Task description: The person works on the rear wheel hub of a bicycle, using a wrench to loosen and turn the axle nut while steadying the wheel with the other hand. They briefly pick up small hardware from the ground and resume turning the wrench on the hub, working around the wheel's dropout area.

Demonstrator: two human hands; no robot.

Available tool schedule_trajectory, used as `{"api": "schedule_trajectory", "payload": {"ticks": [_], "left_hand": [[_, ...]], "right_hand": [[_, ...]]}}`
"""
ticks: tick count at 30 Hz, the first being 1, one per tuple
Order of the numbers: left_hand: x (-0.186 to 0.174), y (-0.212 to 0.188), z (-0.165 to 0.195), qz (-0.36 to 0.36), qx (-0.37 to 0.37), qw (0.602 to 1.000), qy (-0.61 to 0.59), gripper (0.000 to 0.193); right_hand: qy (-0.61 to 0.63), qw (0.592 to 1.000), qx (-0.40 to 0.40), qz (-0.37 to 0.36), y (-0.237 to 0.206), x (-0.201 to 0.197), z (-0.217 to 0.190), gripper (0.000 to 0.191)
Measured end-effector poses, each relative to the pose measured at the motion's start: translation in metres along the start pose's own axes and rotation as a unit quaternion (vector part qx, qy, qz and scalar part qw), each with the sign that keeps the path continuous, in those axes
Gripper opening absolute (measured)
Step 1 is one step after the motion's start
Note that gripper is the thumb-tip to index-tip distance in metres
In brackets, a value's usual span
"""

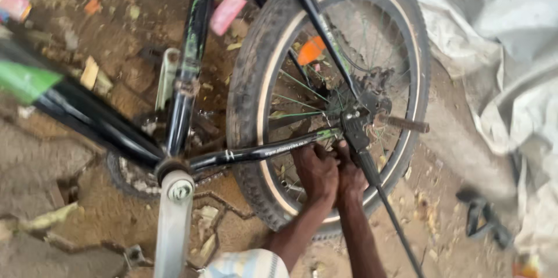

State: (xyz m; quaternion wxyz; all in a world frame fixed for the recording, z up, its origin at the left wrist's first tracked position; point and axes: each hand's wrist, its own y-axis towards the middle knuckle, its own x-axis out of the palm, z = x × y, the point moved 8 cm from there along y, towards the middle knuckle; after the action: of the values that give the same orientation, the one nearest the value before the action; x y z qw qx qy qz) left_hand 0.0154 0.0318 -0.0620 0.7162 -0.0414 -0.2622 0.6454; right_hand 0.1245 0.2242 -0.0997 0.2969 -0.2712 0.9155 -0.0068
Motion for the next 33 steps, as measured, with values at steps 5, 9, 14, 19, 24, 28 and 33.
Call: {"api": "schedule_trajectory", "payload": {"ticks": [5,9,14,19,24,28,33], "left_hand": [[0.047,0.020,-0.032,-0.139,-0.197,0.908,-0.342,0.040],[0.054,0.038,-0.021,-0.184,-0.123,0.946,-0.235,0.049],[0.048,0.034,-0.030,-0.303,-0.150,0.920,-0.199,0.081],[0.056,0.023,-0.023,-0.475,-0.130,0.843,-0.215,0.086],[0.055,0.035,-0.032,-0.347,-0.163,0.885,-0.263,0.095],[0.053,0.032,-0.037,-0.298,-0.183,0.911,-0.219,0.093],[0.049,0.029,-0.029,-0.278,-0.218,0.914,-0.202,0.092]], "right_hand": [[0.079,0.993,-0.087,-0.012,0.012,0.005,-0.005,0.041],[-0.192,0.976,-0.091,0.036,0.002,0.004,-0.031,0.040],[-0.015,0.989,-0.146,0.011,-0.054,-0.014,-0.048,0.023],[-0.312,0.897,-0.312,-0.009,-0.103,-0.020,-0.049,0.022],[-0.344,0.908,-0.226,0.079,-0.099,-0.056,-0.019,0.020],[-0.405,0.885,-0.226,0.051,-0.097,-0.054,-0.002,0.016],[-0.506,0.806,-0.305,0.028,-0.098,-0.030,-0.002,0.022]]}}
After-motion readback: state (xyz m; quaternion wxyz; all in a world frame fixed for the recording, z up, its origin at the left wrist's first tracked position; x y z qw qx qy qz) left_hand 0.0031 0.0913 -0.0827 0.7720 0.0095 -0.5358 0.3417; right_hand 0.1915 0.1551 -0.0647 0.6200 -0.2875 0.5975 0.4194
